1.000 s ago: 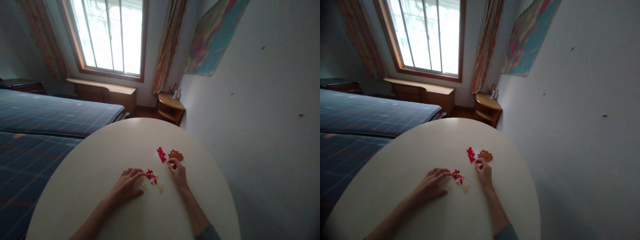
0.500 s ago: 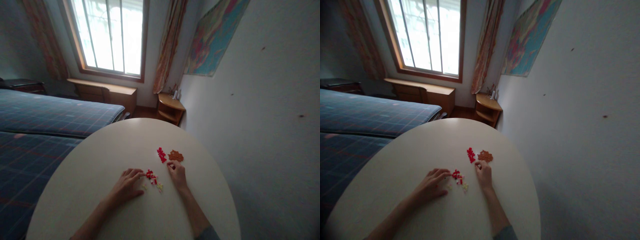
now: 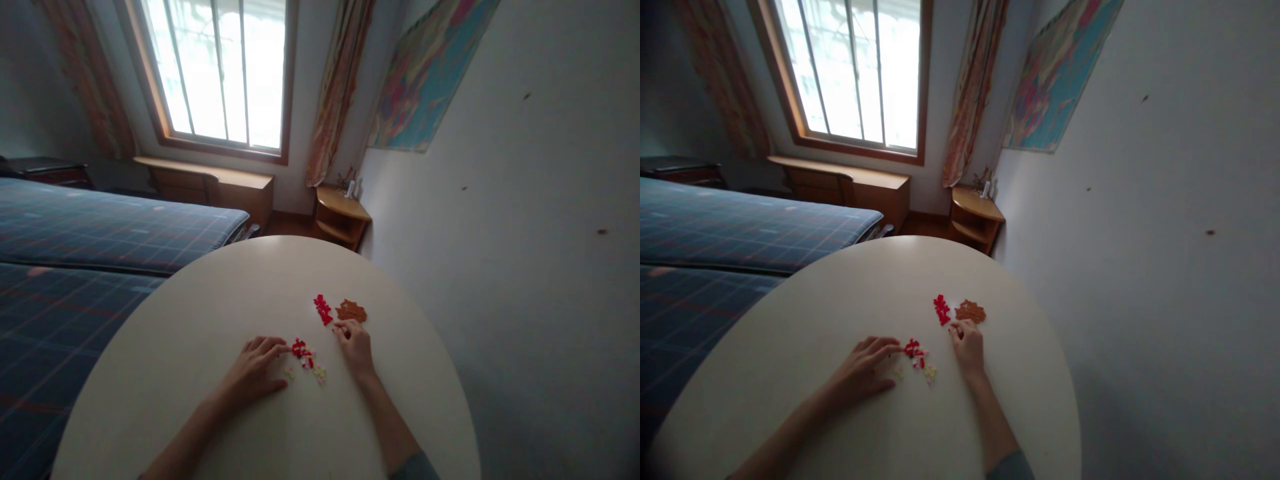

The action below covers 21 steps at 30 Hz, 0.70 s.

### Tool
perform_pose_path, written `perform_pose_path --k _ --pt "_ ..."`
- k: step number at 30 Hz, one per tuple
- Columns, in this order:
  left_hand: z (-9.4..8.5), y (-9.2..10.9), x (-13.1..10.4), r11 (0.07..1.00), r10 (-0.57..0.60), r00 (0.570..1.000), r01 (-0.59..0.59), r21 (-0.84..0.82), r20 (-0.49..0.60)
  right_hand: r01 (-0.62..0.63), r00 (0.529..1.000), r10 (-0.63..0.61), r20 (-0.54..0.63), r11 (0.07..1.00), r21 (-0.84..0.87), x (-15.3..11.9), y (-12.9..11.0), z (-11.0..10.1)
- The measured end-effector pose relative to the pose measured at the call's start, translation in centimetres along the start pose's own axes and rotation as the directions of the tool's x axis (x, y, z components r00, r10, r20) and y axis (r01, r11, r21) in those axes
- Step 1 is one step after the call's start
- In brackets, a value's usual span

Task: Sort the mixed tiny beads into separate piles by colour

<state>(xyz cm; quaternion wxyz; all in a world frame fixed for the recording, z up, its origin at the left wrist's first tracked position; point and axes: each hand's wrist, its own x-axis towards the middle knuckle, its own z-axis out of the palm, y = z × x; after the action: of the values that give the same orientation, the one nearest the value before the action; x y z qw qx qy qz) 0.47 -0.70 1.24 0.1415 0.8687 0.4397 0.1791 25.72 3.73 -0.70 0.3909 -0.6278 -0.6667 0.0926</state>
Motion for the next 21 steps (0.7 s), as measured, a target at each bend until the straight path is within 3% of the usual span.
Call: perform_pose_path --k 4,12,21 --pt "-0.18 0.01 0.01 1.000 0.004 1.000 -0.004 -0.006 0.009 0.005 0.999 -0.008 -0.042 0.998 -0.070 0.03 -0.18 -0.18" --pt "0.00 -0.07 -0.04 1.000 -0.004 1.000 0.004 -0.012 0.005 0.013 1.000 -0.011 0.020 0.991 -0.131 -0.18 -0.62 -0.33" --pt "0.18 -0.22 -0.16 1.000 0.017 1.000 -0.017 -0.015 -0.012 0.037 0.999 -0.035 0.038 0.998 -0.043 -0.27 -0.70 -0.26"
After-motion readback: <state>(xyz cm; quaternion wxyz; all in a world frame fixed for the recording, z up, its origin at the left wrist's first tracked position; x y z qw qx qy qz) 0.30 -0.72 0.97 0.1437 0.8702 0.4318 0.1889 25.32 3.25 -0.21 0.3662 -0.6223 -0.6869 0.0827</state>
